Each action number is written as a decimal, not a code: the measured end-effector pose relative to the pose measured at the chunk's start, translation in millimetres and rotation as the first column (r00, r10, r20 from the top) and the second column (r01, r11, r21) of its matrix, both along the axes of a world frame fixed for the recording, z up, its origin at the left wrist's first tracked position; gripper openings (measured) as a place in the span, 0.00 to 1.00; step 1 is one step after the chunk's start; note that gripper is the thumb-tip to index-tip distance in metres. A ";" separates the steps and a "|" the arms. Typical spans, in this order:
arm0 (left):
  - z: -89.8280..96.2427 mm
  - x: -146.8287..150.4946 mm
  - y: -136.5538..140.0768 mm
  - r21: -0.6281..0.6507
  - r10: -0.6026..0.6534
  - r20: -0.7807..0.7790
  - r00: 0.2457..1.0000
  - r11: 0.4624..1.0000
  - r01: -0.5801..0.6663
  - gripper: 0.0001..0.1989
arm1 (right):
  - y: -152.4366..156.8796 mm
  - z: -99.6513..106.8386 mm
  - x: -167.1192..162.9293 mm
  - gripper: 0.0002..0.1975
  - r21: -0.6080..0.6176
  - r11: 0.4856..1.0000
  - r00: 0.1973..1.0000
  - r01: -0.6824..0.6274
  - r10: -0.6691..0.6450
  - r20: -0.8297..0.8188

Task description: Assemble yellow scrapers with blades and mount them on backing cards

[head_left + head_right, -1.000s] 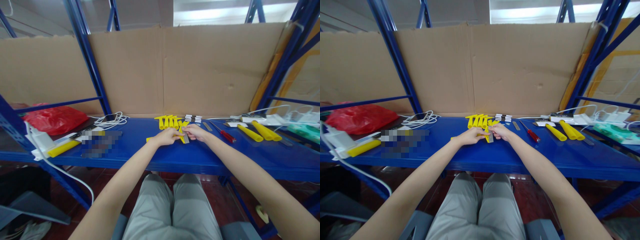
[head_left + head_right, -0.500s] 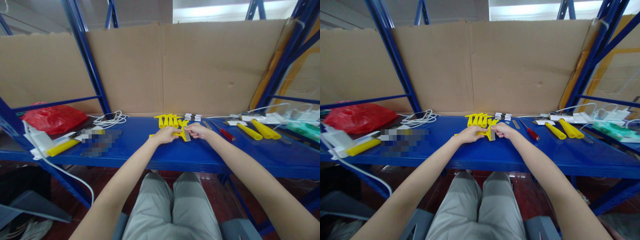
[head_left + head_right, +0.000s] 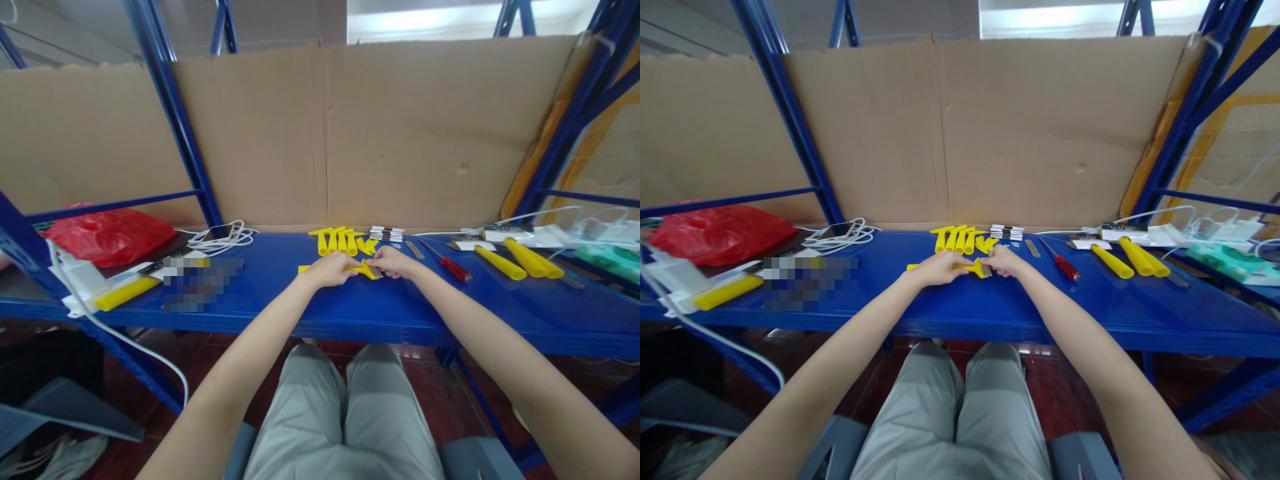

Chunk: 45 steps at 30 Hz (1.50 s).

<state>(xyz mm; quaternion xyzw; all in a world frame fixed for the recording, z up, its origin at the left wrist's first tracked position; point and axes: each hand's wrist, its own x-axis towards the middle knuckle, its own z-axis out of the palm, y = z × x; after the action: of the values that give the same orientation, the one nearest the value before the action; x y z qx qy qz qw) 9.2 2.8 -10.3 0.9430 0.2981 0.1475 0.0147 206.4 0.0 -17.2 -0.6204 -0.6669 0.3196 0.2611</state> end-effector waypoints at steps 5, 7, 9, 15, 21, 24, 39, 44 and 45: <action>1.7 -0.1 -3.2 0.067 0.043 -0.066 0.997 0.997 -0.039 0.14 | 3.7 -4.0 -9.1 0.13 0.269 0.963 0.960 0.019 -0.093 0.263; 1.8 0.4 -5.1 0.109 0.073 -0.102 0.992 0.992 -0.062 0.14 | 7.8 -5.5 -10.9 0.13 0.348 0.937 0.938 -0.018 -0.105 0.330; 1.9 0.9 -6.6 0.145 0.100 -0.126 0.987 0.986 -0.081 0.14 | 11.3 -6.6 -11.6 0.10 0.384 0.922 0.926 -0.045 -0.106 0.364; 1.1 0.2 -6.0 0.192 0.169 -0.155 0.973 0.972 -0.138 0.14 | 10.9 -5.0 -10.7 0.06 0.384 0.917 0.933 -0.106 -0.042 0.357; -0.3 -1.1 -3.8 0.186 0.163 -0.154 0.975 0.973 -0.133 0.14 | 9.0 -1.2 -0.4 0.07 0.280 0.951 0.977 -0.129 0.073 0.201; 0.8 -0.7 -4.6 0.169 0.157 -0.144 0.977 0.977 -0.132 0.15 | 14.9 0.4 9.6 0.08 0.320 0.947 0.993 -0.014 -0.024 0.114; 3.2 0.8 -6.4 0.142 0.156 -0.169 0.973 0.981 -0.132 0.15 | 51.2 8.5 -2.1 0.17 0.320 0.946 0.719 -0.045 -0.192 0.668; 2.6 0.6 -6.7 0.142 0.153 -0.161 0.975 0.981 -0.130 0.15 | 64.5 12.5 -13.2 0.18 0.280 0.958 0.724 -0.058 -0.153 0.673; 2.5 0.6 -6.7 0.145 0.153 -0.159 0.975 0.981 -0.130 0.15 | 66.2 12.9 -14.9 0.17 0.267 0.962 0.725 -0.051 -0.148 0.673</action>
<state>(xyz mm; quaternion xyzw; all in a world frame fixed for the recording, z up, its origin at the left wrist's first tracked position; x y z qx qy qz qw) 9.8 -3.9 -7.9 0.9272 0.3543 0.0869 -0.0844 191.5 66.2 -4.3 -0.6707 -0.7361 -0.0329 0.0852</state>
